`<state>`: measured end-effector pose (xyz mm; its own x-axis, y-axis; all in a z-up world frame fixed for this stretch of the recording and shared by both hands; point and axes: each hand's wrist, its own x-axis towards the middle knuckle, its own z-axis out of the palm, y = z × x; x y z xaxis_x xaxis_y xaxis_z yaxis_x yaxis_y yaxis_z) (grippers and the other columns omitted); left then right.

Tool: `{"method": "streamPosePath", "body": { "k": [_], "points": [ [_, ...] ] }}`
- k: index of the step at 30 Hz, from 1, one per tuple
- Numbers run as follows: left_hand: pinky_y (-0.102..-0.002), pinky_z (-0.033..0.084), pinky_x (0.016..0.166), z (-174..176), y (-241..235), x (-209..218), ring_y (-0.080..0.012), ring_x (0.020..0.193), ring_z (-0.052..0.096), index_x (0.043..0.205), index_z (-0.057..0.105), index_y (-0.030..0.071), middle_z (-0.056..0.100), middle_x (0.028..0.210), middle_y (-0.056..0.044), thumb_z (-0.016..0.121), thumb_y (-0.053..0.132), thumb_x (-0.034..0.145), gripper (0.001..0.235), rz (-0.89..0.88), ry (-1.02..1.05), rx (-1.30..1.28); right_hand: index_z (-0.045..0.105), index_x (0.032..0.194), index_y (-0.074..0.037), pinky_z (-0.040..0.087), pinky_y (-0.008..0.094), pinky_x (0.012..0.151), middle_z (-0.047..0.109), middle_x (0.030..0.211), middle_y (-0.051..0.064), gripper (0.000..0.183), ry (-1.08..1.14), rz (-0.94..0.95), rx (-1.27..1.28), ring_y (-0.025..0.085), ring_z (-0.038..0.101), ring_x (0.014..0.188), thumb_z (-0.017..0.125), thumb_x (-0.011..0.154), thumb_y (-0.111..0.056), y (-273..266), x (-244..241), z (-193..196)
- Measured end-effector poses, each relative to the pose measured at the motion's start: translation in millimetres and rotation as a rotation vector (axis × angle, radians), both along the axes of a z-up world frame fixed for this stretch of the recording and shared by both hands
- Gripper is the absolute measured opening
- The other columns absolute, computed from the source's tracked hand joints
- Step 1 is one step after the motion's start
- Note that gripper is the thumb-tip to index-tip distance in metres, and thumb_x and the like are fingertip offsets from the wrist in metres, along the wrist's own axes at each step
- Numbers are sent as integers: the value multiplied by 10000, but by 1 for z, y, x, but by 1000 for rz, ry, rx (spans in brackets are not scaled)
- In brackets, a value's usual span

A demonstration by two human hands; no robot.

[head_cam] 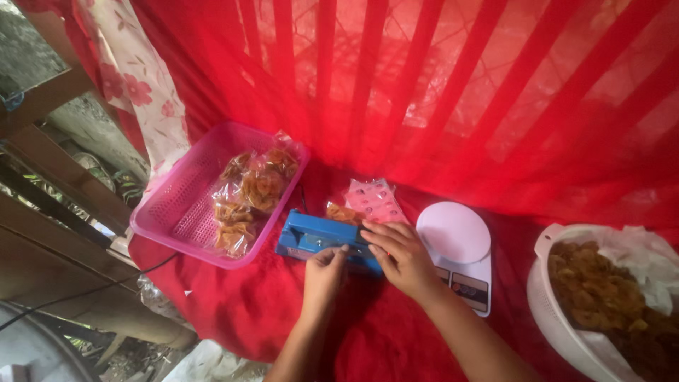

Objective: The person weighs dried food items on a digital scale, places them into clear plastic bags, and seals the bags using a blue heat sealer. The sealed packages are then placed into a pink basket.

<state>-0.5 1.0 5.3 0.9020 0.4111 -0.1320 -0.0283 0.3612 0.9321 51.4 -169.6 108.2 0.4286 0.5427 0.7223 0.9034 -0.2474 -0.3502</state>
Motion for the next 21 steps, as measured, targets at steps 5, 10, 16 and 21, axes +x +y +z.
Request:
{"method": "streamPosePath", "body": {
  "k": [5,10,16,21],
  "points": [
    [-232,293,407,2,-1,3,-54,416,407,882,755,11,553,534,23,692,217,967,231,-10,-42,-11,724,1176,-56,494,397,1013,719,1269,78,249,12,-11,21,266,643,1149,679,931,-68,1,0,-1],
    [-231,313,404,1,-1,-2,-59,412,435,896,765,17,568,538,18,688,208,958,215,-21,-32,-23,716,1185,-52,484,400,1023,707,1294,85,248,15,-27,21,282,628,1176,667,942,-56,1,-2,-7],
    [-227,313,398,8,0,1,-65,402,445,897,760,14,581,531,-8,692,214,957,220,-29,-10,-23,715,1191,-50,484,407,1028,703,1301,85,259,1,-35,20,281,625,1178,658,938,-55,3,0,-9],
    [-224,325,402,12,1,-1,-69,406,462,904,756,25,596,545,-8,688,208,950,200,-39,26,-53,719,1183,-50,483,404,1026,706,1288,87,247,-8,-34,44,278,634,1171,658,943,-58,4,-1,-10]
  ]
}}
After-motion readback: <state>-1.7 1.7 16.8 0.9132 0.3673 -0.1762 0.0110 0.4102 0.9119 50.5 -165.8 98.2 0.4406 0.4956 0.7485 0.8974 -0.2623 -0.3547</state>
